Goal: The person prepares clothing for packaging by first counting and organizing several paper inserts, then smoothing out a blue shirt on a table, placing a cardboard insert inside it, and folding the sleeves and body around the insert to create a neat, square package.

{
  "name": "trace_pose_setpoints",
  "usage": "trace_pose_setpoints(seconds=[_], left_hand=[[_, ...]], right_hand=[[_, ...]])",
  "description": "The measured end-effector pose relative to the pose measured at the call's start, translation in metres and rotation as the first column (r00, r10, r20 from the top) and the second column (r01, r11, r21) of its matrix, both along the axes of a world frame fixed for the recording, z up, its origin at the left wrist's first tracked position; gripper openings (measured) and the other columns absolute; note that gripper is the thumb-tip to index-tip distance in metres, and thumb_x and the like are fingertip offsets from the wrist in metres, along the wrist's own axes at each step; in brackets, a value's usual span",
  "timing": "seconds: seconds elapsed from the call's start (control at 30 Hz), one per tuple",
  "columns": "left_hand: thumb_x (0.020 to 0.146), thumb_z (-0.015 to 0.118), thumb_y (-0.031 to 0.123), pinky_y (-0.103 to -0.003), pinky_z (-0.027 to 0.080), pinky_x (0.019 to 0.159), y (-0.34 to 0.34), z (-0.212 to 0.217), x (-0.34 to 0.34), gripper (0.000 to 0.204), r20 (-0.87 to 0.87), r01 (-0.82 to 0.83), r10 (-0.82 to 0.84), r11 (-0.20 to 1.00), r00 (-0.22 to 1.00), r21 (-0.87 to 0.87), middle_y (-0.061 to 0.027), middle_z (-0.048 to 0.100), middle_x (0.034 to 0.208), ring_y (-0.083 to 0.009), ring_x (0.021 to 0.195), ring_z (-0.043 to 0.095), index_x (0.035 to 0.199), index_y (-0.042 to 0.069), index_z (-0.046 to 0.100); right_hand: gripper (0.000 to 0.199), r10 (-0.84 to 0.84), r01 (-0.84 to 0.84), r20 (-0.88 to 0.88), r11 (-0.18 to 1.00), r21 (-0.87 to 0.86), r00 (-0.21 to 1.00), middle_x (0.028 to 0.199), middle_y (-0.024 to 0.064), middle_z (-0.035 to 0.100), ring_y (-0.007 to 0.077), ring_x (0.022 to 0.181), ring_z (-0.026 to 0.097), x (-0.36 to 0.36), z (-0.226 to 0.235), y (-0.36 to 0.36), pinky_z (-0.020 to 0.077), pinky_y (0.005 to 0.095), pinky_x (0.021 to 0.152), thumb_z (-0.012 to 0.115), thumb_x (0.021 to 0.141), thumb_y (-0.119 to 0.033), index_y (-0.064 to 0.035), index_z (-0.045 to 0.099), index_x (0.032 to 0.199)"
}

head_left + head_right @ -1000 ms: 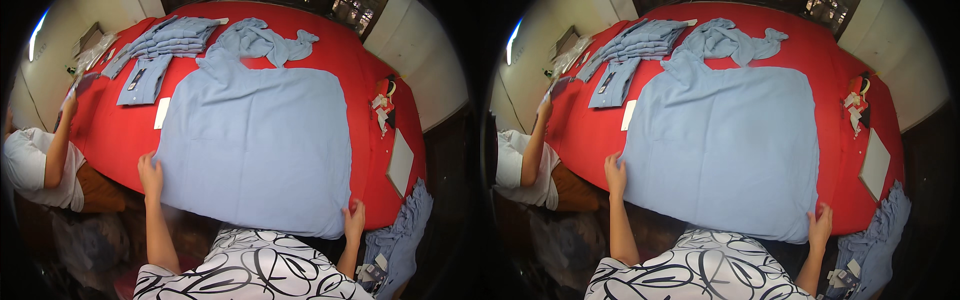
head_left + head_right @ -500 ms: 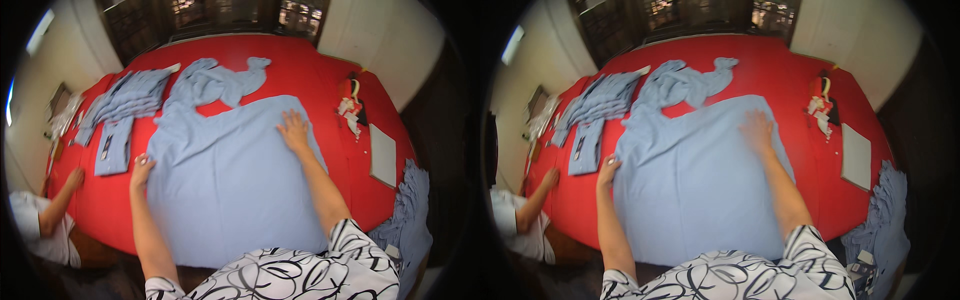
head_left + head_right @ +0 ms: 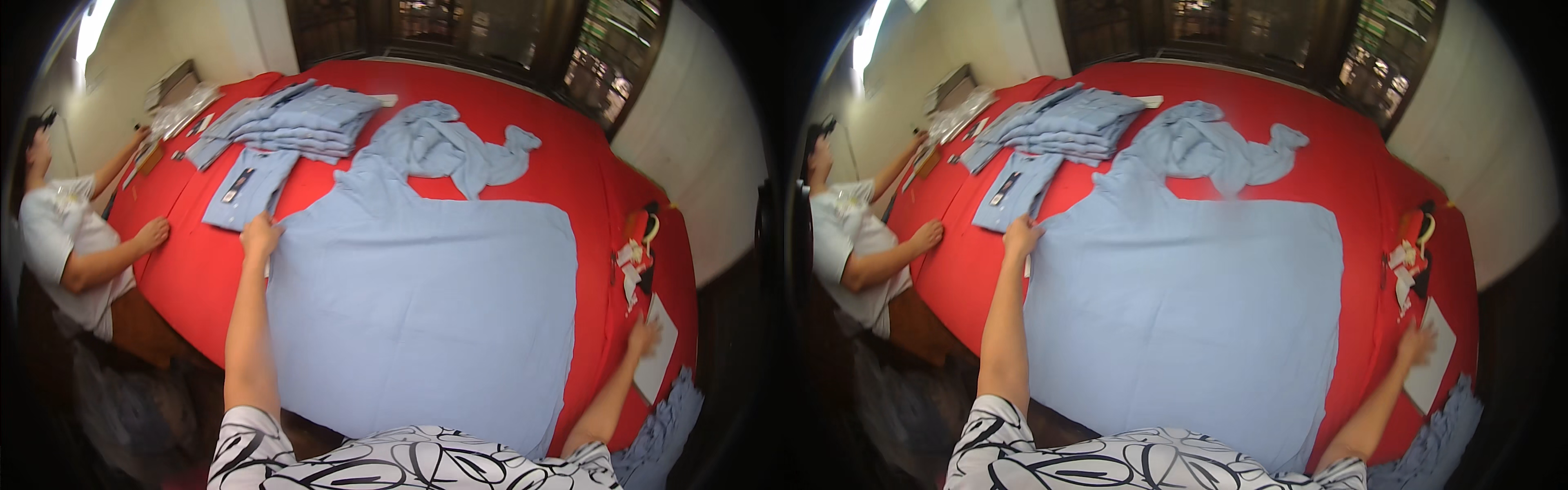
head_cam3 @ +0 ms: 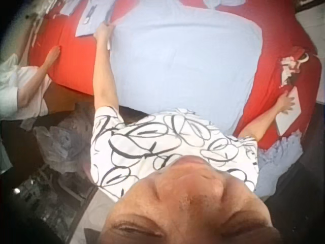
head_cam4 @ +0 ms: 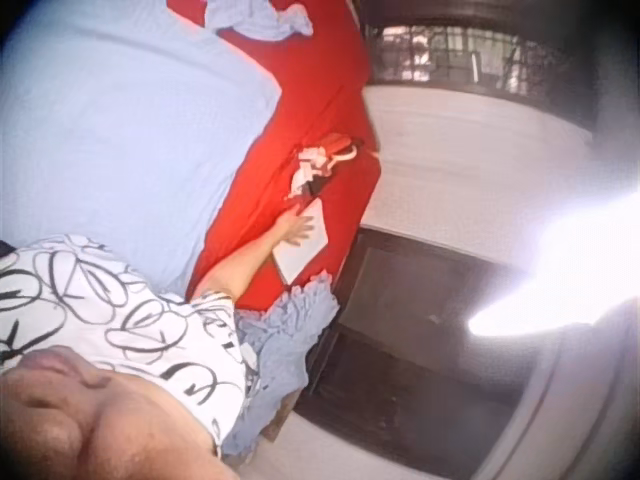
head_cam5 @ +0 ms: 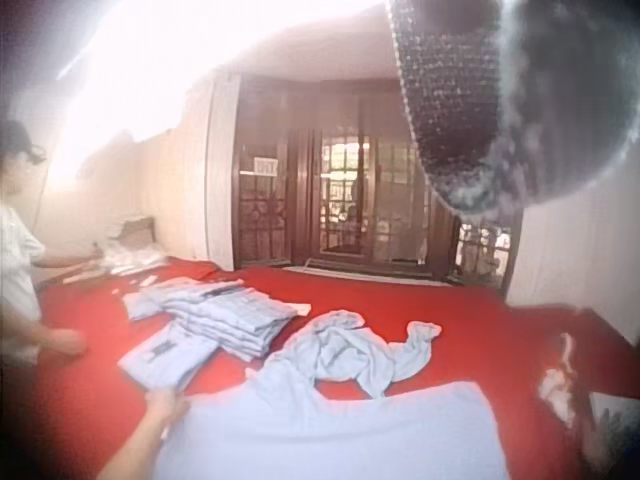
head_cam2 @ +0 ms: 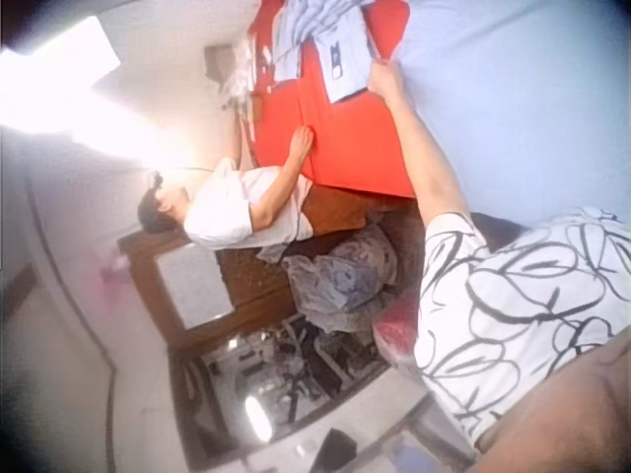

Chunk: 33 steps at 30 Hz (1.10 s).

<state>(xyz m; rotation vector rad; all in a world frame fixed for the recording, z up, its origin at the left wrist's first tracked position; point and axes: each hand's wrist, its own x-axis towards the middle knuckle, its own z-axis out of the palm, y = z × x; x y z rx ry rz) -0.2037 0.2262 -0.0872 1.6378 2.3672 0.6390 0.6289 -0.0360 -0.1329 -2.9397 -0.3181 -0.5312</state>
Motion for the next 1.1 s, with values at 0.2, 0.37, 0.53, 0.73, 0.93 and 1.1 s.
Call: trace_pose_setpoints(seconds=[0.2, 0.37, 0.53, 0.73, 0.93, 1.1], left_hand=[[0.080, 0.075, 0.031, -0.049, 0.043, 0.094, -0.039, -0.004, 0.022, 0.038, -0.305, 0.051, 0.018, 0.975, 0.952, 0.217, -0.0089, 0.060, 0.126, -0.0337, 0.116, 0.054, 0.109, 0.011, 0.063], [0.090, 0.064, 0.044, -0.050, 0.021, 0.118, -0.068, -0.068, 0.069, 0.065, -0.243, 0.302, -0.268, 0.946, 0.932, 0.118, -0.0143, 0.038, 0.152, -0.0364, 0.143, 0.029, 0.145, 0.014, 0.045], [0.091, 0.064, 0.042, -0.050, 0.024, 0.116, -0.079, -0.076, 0.058, 0.065, -0.151, 0.338, -0.303, 0.867, 0.941, 0.367, -0.0150, 0.039, 0.152, -0.0356, 0.143, 0.031, 0.145, 0.011, 0.045], [0.087, 0.070, 0.028, -0.048, 0.040, 0.095, -0.258, -0.058, -0.026, 0.038, -0.153, -0.337, 0.374, 0.915, 0.915, 0.221, -0.0134, 0.060, 0.116, -0.0330, 0.112, 0.053, 0.116, 0.006, 0.060], [0.089, 0.068, 0.019, -0.043, 0.045, 0.076, -0.270, -0.077, -0.068, 0.025, 0.240, -0.321, 0.268, 0.921, 0.933, 0.219, -0.0104, 0.061, 0.083, -0.0312, 0.083, 0.060, 0.106, 0.004, 0.058], [0.090, 0.067, 0.014, -0.041, 0.046, 0.070, -0.277, -0.075, -0.067, 0.025, 0.206, -0.243, 0.177, 0.899, 0.962, 0.365, -0.0093, 0.059, 0.076, -0.0294, 0.073, 0.059, 0.111, 0.004, 0.057]], right_hand=[[0.085, 0.107, -0.170, -0.480, 0.981, -0.090, 0.871, 0.162, 0.0121, 0.021, 0.0430, 0.145, 0.025, 0.018, 0.011, -0.048, 0.0229, 0.0654, 0.112, 0.055, 0.087, -0.060, -0.0212, 0.024, 0.156], [0.068, 0.527, -0.382, -0.488, 0.847, 0.371, 0.696, 0.152, 0.0247, 0.036, 0.0405, 0.137, 0.040, 0.082, -0.022, -0.075, 0.0343, 0.0460, 0.112, 0.053, 0.093, -0.035, 0.0015, 0.035, 0.148], [0.057, 0.434, -0.416, -0.236, 0.901, 0.123, 0.869, 0.142, 0.0275, 0.048, 0.0377, 0.130, 0.050, 0.155, 0.034, -0.123, 0.0401, 0.0417, 0.107, 0.048, 0.096, -0.025, 0.0070, 0.041, 0.143], [0.042, 0.933, -0.680, 0.040, 0.230, 0.696, 0.357, 0.134, 0.0189, 0.057, 0.0266, 0.120, 0.057, -0.088, 0.148, -0.066, 0.0425, 0.0352, 0.103, 0.048, 0.096, -0.004, 0.0061, 0.046, 0.137], [0.037, 0.898, -0.280, -0.042, -0.092, 0.956, -0.437, 0.117, 0.0093, 0.063, 0.0154, 0.108, 0.059, -0.319, 0.194, 0.020, 0.0455, 0.0289, 0.094, 0.059, 0.092, -0.011, 0.0041, 0.054, 0.126], [0.042, 0.606, -0.604, -0.464, -0.034, 0.796, -0.646, 0.116, 0.0114, 0.066, 0.0192, 0.110, 0.060, -0.496, 0.109, 0.120, 0.0457, 0.0329, 0.096, 0.059, 0.092, -0.014, -0.0008, 0.054, 0.132]])
